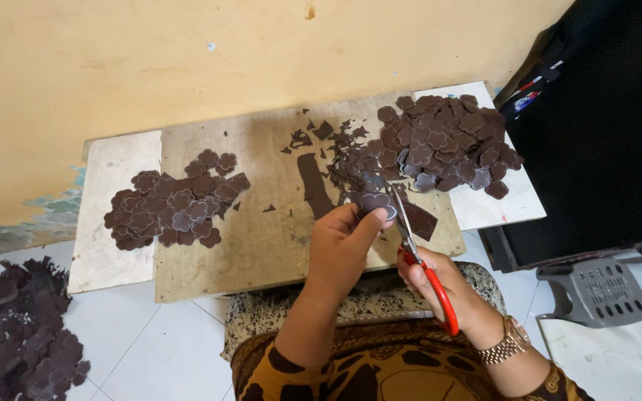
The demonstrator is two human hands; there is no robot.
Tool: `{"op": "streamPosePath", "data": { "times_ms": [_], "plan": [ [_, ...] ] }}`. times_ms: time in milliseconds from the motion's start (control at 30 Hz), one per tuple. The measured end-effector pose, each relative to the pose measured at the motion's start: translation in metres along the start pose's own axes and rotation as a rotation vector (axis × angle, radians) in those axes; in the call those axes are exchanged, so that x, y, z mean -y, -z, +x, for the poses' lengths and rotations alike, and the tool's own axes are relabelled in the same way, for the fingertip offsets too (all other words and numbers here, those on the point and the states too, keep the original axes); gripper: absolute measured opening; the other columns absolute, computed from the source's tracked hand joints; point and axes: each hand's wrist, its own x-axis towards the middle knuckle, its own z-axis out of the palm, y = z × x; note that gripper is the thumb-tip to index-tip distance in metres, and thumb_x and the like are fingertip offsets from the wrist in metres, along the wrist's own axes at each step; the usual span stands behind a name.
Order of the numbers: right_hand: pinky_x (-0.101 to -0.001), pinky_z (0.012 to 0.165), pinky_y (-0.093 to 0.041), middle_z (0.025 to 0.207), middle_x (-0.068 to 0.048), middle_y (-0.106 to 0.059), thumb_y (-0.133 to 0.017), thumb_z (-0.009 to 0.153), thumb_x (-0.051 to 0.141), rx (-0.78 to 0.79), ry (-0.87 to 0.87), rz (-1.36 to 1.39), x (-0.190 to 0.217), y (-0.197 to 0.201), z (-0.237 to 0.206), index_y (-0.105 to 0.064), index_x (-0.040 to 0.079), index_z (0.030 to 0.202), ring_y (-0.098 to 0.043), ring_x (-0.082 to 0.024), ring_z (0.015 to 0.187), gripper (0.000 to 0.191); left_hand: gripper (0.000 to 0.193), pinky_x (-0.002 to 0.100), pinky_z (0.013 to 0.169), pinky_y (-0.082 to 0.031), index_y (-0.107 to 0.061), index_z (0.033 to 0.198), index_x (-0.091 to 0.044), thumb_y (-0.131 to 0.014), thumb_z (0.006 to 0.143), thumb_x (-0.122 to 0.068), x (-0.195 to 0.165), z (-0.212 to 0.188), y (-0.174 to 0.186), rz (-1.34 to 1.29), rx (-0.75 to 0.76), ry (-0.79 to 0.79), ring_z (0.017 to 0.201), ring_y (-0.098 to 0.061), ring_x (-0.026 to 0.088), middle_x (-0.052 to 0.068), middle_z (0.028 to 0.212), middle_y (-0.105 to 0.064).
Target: The person uses red-handled scissors to cut flower-shaped pieces from a dark brown sheet. They hold the sheet with the left hand and cut with the right, placing finished pieces into a growing pile on the table.
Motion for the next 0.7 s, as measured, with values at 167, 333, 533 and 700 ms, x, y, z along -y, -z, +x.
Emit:
{"op": "streamPosePath", "data": {
  "times_ms": [167,333,533,700],
  "plan": [
    [-0.0267,0.053,-0.038,0.067,0.004,-0.043,-0.042,0.099,0.064,0.017,-0.031,0.036,0.004,-0.001,0.002,-0.050,0.010,0.083,-0.041,-0.010,0.059,0.057,0.014,0.020,0.071,-0.050,-0.075,0.098,0.001,-0.070,0.095,-0.012,-0.005,0.000,0.000,0.021,0.010,0.004,0.079,-0.064,0.004,0.000,0.088,-0.074],
    [-0.0261,0.055,-0.040,0.071,0.004,-0.043,-0.042,0.099,0.068,0.079,0.043,0.063,0.008,0.003,0.003,-0.051,0.010,0.089,-0.043,-0.010,0.063,0.060,0.014,0.020,0.055,-0.036,-0.076,0.094,0.002,-0.074,0.094,-0.012,-0.011,-0.004,0.003,0.211,-0.020,0.037,0.064,-0.048,0.002,-0.003,0.074,-0.064],
    [-0.0251,0.052,-0.040,0.067,0.005,-0.042,-0.039,0.097,0.071,0.069,0.013,0.034,0.004,0.005,0.004,-0.052,0.012,0.087,-0.043,-0.009,0.059,0.061,0.014,0.019,0.056,-0.041,-0.075,0.092,0.000,-0.073,0.093,-0.014,-0.012,-0.003,0.003,0.168,-0.007,0.036,0.066,-0.054,0.000,-0.004,0.077,-0.069],
    [-0.0250,0.050,-0.039,0.066,0.005,-0.042,-0.042,0.097,0.070,0.074,0.002,0.050,-0.002,0.005,0.003,-0.050,0.013,0.084,-0.042,-0.009,0.057,0.060,0.013,0.019,0.061,-0.045,-0.075,0.096,0.000,-0.073,0.094,-0.012,-0.011,-0.004,0.002,0.120,0.005,0.037,0.071,-0.057,0.001,-0.003,0.081,-0.071]
  ]
}}
